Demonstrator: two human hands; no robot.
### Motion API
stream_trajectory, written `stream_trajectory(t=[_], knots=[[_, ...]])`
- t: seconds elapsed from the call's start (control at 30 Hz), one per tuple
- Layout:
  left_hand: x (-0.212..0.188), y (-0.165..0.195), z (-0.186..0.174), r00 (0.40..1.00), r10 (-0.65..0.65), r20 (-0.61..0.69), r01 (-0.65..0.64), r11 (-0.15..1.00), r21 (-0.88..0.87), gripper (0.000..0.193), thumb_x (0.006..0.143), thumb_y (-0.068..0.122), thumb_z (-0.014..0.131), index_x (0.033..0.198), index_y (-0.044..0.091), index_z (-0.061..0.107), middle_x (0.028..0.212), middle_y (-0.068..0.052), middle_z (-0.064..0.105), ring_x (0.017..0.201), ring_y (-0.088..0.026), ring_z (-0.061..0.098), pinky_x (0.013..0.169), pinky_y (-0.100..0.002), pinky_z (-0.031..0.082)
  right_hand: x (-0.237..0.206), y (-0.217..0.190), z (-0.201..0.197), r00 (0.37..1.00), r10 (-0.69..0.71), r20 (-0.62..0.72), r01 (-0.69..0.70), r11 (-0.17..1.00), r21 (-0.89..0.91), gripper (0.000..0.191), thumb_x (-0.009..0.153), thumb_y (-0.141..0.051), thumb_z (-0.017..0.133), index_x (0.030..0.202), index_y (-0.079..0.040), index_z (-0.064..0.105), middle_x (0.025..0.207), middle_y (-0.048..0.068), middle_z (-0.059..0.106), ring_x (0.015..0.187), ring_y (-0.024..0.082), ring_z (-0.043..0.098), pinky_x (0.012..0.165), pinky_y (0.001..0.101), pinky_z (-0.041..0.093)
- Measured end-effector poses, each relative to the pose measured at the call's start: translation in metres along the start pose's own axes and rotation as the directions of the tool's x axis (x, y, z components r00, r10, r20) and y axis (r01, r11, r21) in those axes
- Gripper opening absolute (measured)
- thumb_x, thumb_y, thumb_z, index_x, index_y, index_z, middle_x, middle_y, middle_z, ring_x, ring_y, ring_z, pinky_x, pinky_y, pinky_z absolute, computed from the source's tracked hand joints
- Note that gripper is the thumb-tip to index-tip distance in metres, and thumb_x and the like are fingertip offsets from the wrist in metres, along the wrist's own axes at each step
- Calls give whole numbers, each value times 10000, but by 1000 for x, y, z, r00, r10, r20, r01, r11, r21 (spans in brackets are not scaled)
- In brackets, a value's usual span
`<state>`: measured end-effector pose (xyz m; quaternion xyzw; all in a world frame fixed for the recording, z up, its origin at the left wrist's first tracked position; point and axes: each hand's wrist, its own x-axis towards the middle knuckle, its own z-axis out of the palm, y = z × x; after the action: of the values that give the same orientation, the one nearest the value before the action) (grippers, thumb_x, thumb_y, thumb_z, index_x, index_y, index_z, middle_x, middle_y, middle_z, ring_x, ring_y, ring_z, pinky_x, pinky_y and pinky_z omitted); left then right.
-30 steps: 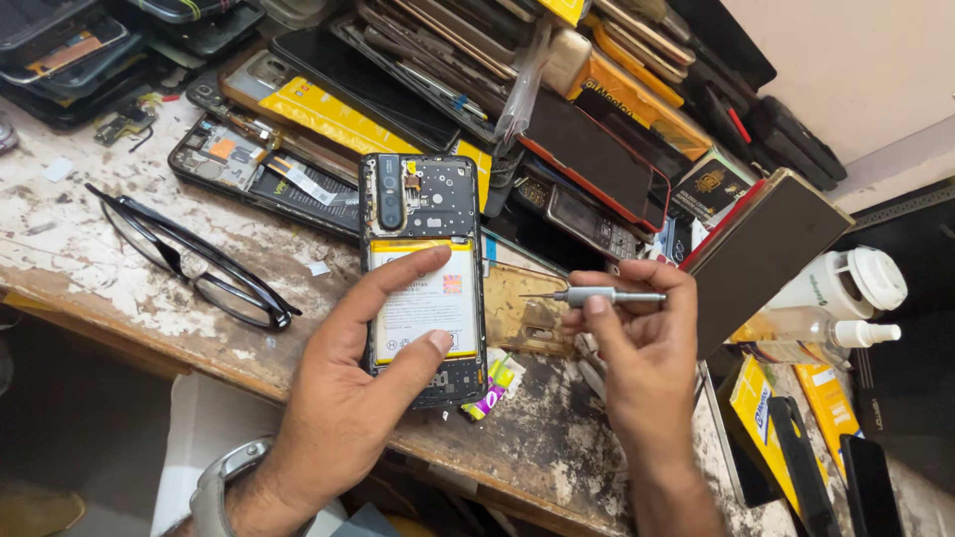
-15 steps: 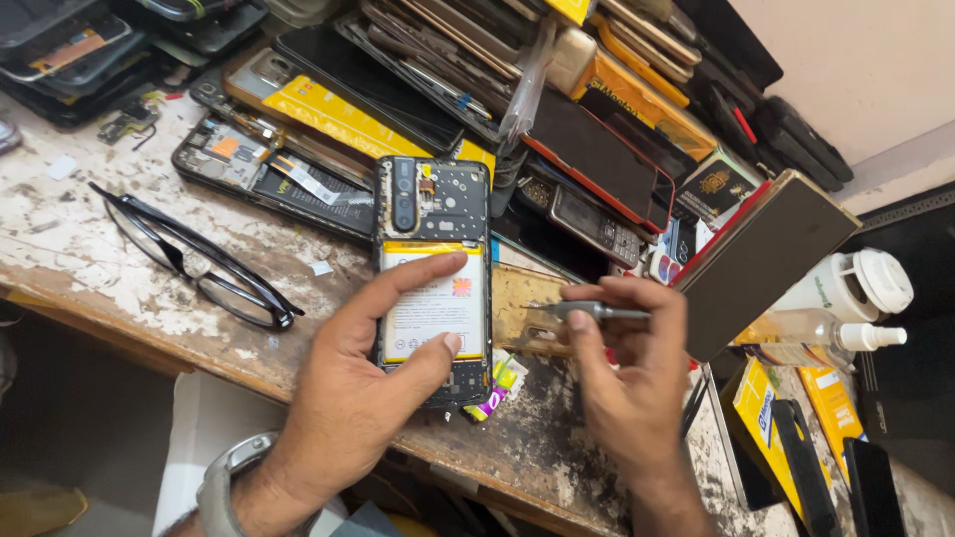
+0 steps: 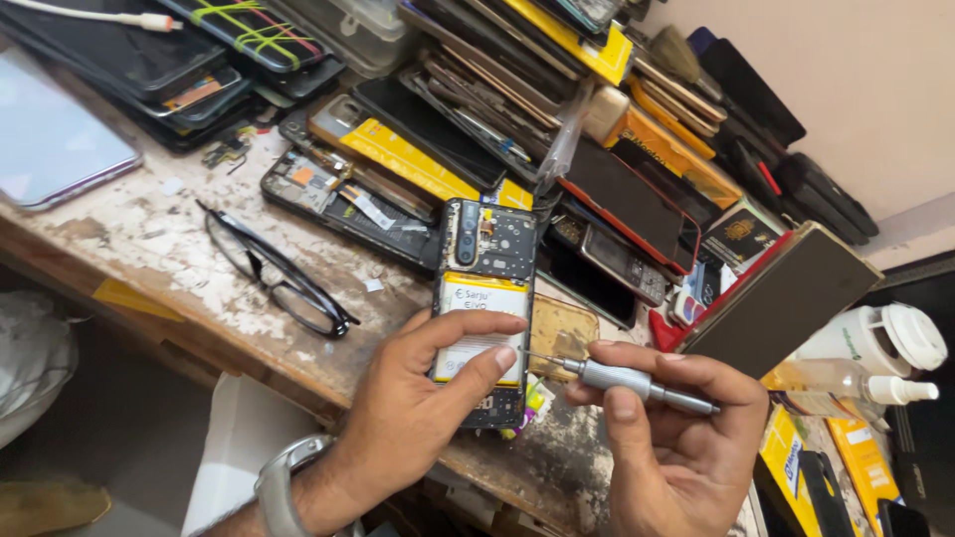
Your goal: The person uses a precision screwdriver to remove screws from the internal frame of a disassembled smartphone. They then place a small internal component onto the workbench and continue to unscrew and adjust parts within the phone chassis.
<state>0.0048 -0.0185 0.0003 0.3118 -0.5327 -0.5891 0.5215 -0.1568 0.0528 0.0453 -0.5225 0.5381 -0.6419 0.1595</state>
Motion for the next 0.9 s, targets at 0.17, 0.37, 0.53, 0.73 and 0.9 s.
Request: stream_trajectory(t=[0.17,0.37,0.53,0.73,0.9], knots=[[-1,-1,-4,999,33,31,-33,999,0,219,959,177,696,1137,75,773,1063,-68,716,995,-134,703,848,-274,579,1,0,3,999,-2,35,1,1000,12,346,988,27,606,1257,-13,392,1161,295,699,963,299,751,873,434,667],[-1,-2,-4,997,70,18,-72,995,75,178,960,208,700,1074,95,778,1011,-64,728,978,-139,713,849,-282,570,-4,5,1,999,11,38,-12,999,31,353,982,33,609,1257,-13,394,1162,288,699,941,299,752,860,432,663],[-1,-4,-3,1000,21,18,-22,997,68,182,943,224,710,1058,96,767,987,-53,723,925,-117,724,783,-261,583,-4,7,-1,1000,-8,27,7,999,35,350,1002,30,587,1285,-17,385,1163,292,697,953,300,745,862,437,660],[2,-13,-3,997,-77,28,79,995,-61,161,970,193,681,1041,56,727,895,-17,737,842,-57,662,732,-240,566,16,7,-20,992,-107,71,83,958,274,376,1141,-37,527,1465,-70,339,1142,265,672,945,255,698,849,400,613],[5,-18,-5,996,-63,56,70,988,-136,152,986,166,663,1048,33,702,934,2,722,873,-40,641,764,-235,559,25,0,-32,975,-36,220,52,997,-65,375,1110,-30,503,1477,-91,448,1076,165,680,866,166,616,761,312,546]])
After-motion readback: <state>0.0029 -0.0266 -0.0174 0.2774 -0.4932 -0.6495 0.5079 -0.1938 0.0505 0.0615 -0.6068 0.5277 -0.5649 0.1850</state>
